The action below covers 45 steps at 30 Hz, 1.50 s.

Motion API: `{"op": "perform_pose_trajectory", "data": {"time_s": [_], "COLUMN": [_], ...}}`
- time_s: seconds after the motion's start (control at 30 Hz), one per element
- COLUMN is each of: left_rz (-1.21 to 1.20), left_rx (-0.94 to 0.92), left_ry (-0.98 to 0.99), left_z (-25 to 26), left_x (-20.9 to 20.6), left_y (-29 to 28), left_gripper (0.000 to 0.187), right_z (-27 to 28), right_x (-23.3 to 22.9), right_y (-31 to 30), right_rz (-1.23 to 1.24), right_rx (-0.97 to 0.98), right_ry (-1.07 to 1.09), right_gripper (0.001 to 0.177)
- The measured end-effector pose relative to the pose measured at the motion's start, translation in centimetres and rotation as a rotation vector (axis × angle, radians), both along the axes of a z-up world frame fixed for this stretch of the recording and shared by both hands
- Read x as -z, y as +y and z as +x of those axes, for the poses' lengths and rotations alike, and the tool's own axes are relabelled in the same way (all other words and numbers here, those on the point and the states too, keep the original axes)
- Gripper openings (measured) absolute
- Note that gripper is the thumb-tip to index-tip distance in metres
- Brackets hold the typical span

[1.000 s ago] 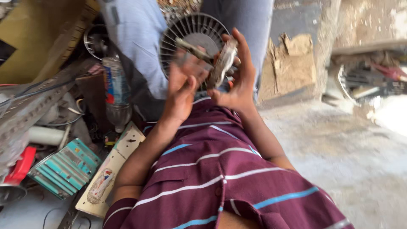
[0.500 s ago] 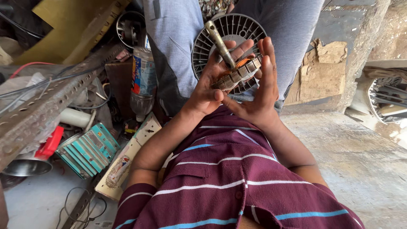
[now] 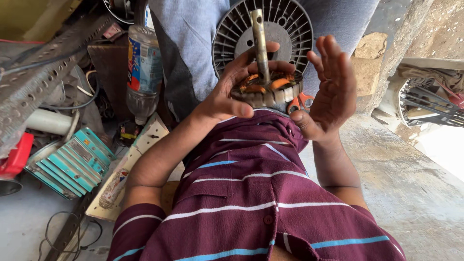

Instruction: The person wraps white tape around the copper windings of a motor stator, cuts the tape with scissors, and presses it down with a tool. The person repeats the taping process on different sections of the stator.

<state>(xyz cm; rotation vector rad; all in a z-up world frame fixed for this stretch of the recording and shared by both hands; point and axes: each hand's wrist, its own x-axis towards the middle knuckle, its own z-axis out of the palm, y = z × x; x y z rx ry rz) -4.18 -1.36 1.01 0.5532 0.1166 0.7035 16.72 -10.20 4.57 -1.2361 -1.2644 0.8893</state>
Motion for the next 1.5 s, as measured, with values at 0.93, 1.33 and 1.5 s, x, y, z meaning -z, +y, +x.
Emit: {"op": "perform_pose_trajectory", "data": {"time_s": [0.93, 1.33, 1.5], "left_rz": [1.535, 1.174, 1.150], "left_rx": [-0.429, -0.465, -0.462], "left_ry": [1.025, 0.965, 1.014], "left_z": [0.3, -1.7, -1.0], "left_x": [3.5, 2.2, 1.3], "left_y": [2.3, 2.5, 3.5], "left_gripper": [0.092, 0.048, 0.026], "right_z": [0.4, 1.2, 1.3], "right_x": [-0.5, -0.3, 0.2], "right_y": [4.8, 4.6, 4.0], "right_rz": [0.106, 0.143, 0.177], "right_rx": [-0.045, -0.218, -0.252], "right_ry": [-0.549, -0.552, -0.492], "right_gripper": [0.029, 0.022, 0.020]}}
